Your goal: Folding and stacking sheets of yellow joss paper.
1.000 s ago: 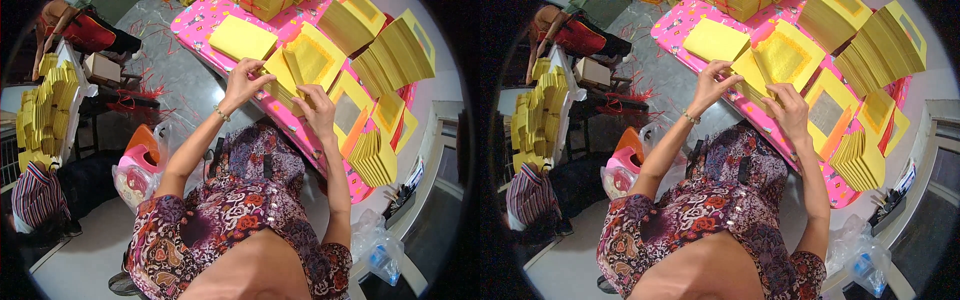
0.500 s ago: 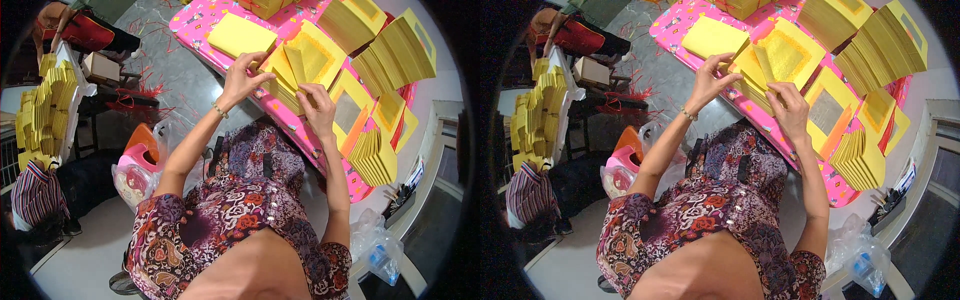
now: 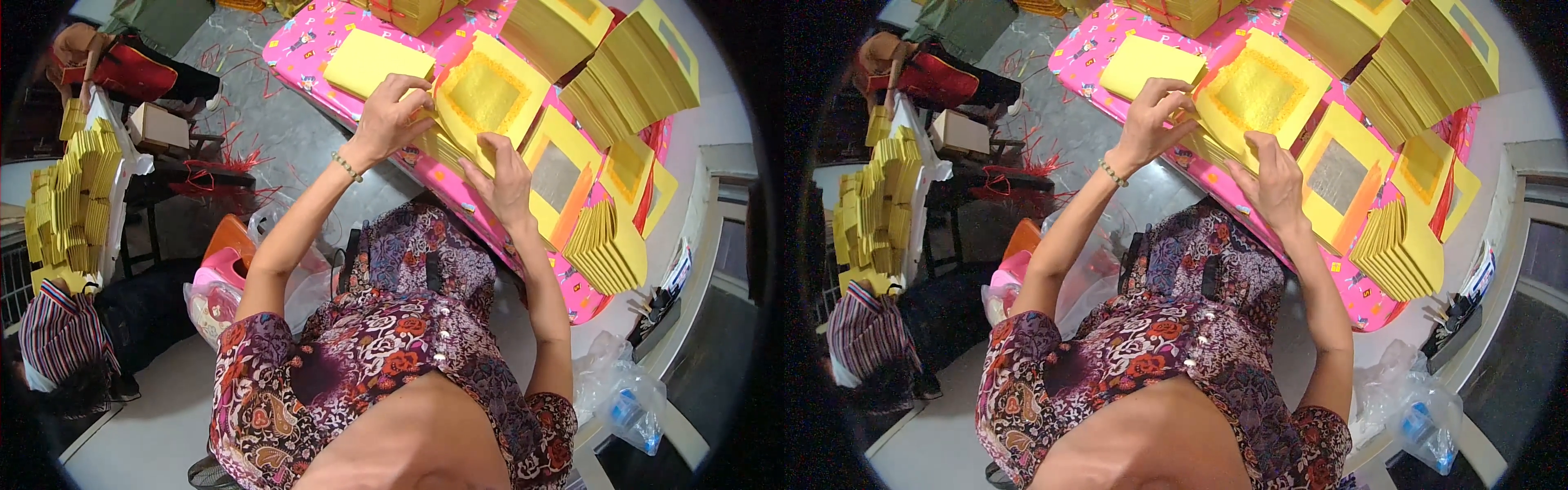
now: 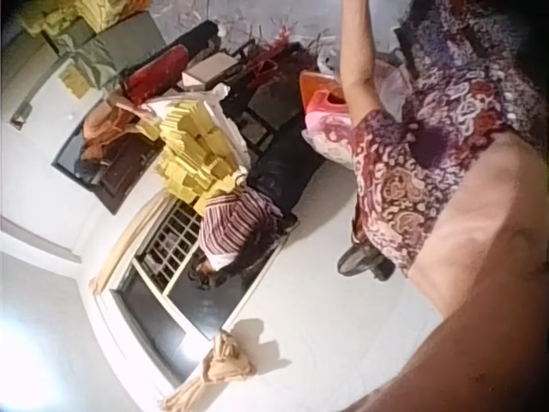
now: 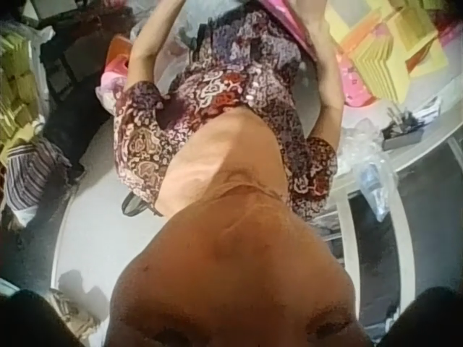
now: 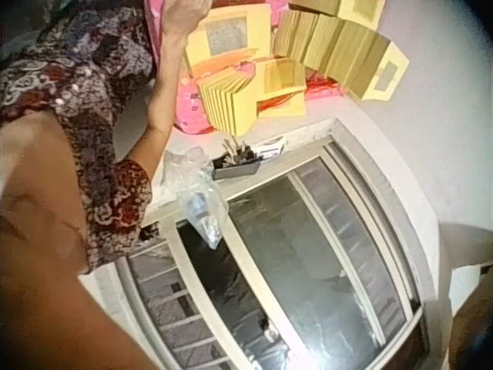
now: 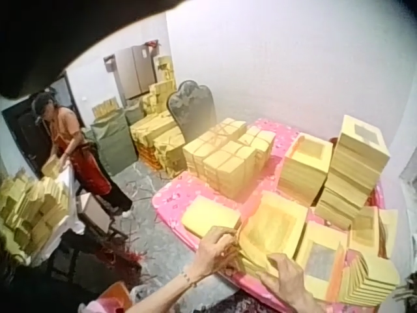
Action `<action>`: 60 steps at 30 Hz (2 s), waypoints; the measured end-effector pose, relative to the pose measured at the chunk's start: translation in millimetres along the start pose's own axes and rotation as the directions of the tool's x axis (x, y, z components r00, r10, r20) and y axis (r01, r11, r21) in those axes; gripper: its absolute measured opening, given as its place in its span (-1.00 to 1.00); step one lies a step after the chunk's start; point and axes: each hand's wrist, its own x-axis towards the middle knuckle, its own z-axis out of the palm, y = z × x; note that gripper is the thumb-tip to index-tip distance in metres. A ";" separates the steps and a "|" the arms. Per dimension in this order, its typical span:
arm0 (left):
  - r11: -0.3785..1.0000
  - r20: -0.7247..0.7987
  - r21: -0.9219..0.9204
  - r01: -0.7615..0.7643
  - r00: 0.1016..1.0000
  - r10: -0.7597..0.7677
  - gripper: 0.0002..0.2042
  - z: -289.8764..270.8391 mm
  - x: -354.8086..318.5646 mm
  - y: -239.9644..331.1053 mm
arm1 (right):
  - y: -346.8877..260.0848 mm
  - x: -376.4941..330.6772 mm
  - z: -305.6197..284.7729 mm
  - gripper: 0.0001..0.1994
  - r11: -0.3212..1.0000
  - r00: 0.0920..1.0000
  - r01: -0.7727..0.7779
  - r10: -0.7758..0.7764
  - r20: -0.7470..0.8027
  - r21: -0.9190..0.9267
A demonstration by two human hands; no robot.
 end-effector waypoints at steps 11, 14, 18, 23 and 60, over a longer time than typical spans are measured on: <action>0.953 0.042 0.101 -0.286 0.958 0.283 -0.81 2.2 24.0 -22.5 | -6.8 19.6 -0.1 -0.57 0.994 0.995 -0.050 0.057 0.077 -0.095; 0.963 0.104 0.090 -0.254 0.964 0.245 -0.83 4.3 29.9 -20.1 | -2.7 20.8 -0.4 -0.73 0.993 0.998 0.005 0.003 0.063 -0.122; 0.989 0.075 0.039 -0.142 0.987 0.138 -0.68 1.5 34.8 -14.9 | 0.9 45.6 -20.0 -0.83 0.993 0.980 -0.120 0.117 0.161 0.009; 0.984 -0.185 0.085 -0.153 0.968 0.167 -0.46 11.1 41.5 2.0 | 48.8 89.8 -43.1 -0.79 0.895 0.886 -0.386 0.293 0.361 0.222; 0.975 0.348 0.199 -0.095 0.937 0.021 -0.29 81.1 68.5 13.8 | 151.3 154.7 4.5 -0.73 0.955 0.915 -0.291 0.294 0.276 -0.053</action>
